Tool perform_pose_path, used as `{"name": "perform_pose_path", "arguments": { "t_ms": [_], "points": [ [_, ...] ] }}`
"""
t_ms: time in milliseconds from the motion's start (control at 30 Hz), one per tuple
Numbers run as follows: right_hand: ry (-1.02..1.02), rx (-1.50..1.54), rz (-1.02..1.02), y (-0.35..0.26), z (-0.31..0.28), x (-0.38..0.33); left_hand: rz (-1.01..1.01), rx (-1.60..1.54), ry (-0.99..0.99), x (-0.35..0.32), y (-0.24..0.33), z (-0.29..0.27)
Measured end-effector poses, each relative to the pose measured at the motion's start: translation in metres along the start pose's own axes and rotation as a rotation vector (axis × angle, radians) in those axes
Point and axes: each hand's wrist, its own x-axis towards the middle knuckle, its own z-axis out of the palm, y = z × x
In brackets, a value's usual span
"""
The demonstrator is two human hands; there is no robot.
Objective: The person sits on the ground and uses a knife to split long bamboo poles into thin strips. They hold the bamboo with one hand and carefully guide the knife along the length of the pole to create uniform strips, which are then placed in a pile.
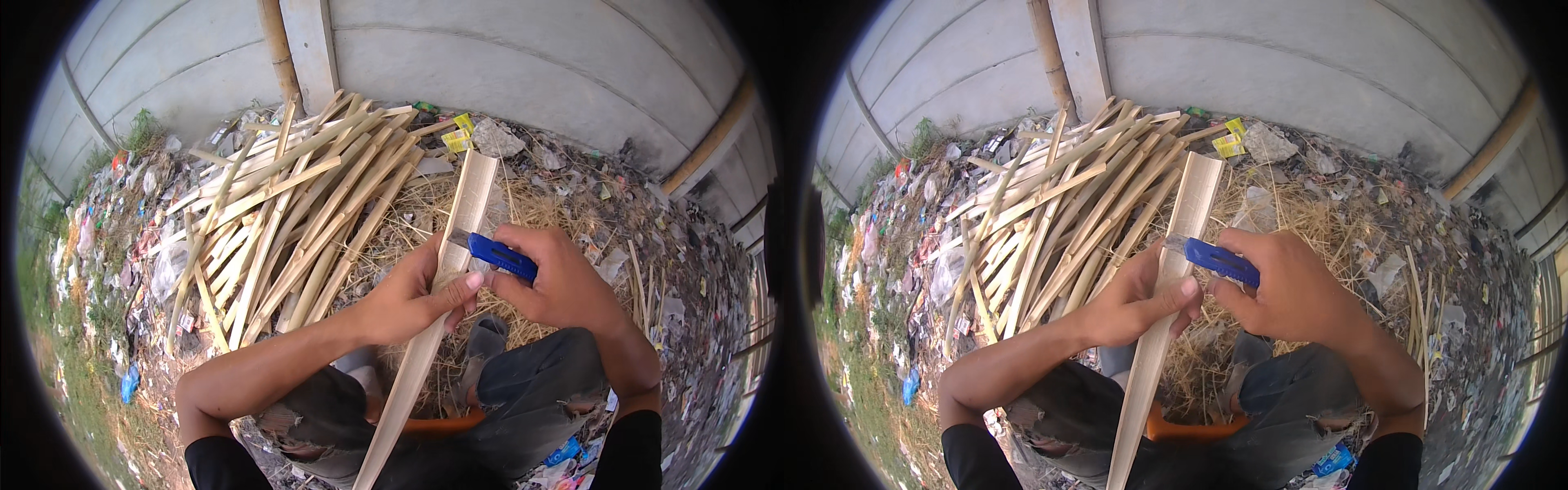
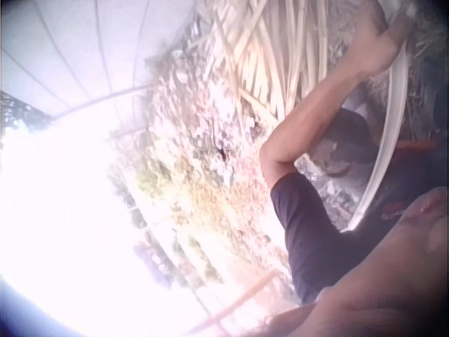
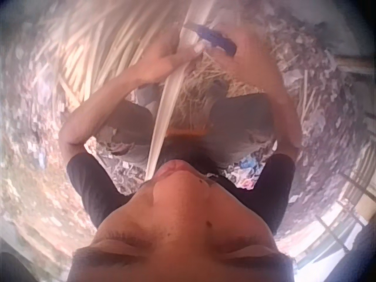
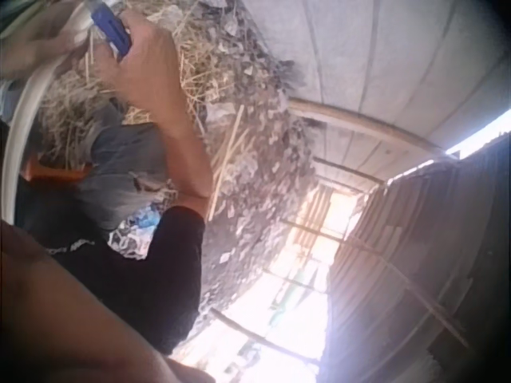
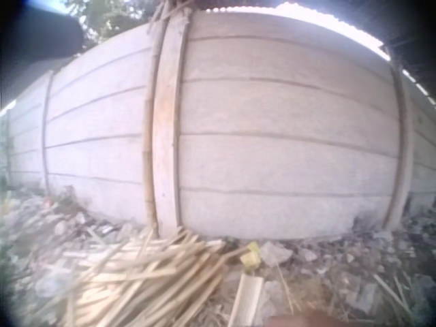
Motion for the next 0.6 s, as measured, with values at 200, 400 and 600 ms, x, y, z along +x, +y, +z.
{"name": "perform_pose_path", "arguments": {
  "t_ms": [200, 400, 600],
  "points": [
    [-0.023, -0.326, 0.079, 0.005, 0.01, 0.011, -0.05, -0.045, 0.019, 0.014, -0.007, 0.001],
    [-0.054, -0.412, 0.14, 0.013, 0.013, 0.008, -0.025, -0.065, 0.09, 0.018, -0.01, 0.005],
    [-0.05, -0.448, 0.188, 0.016, 0.019, 0.012, -0.033, 0.033, 0.2, 0.021, -0.02, 0.01]
  ]
}}
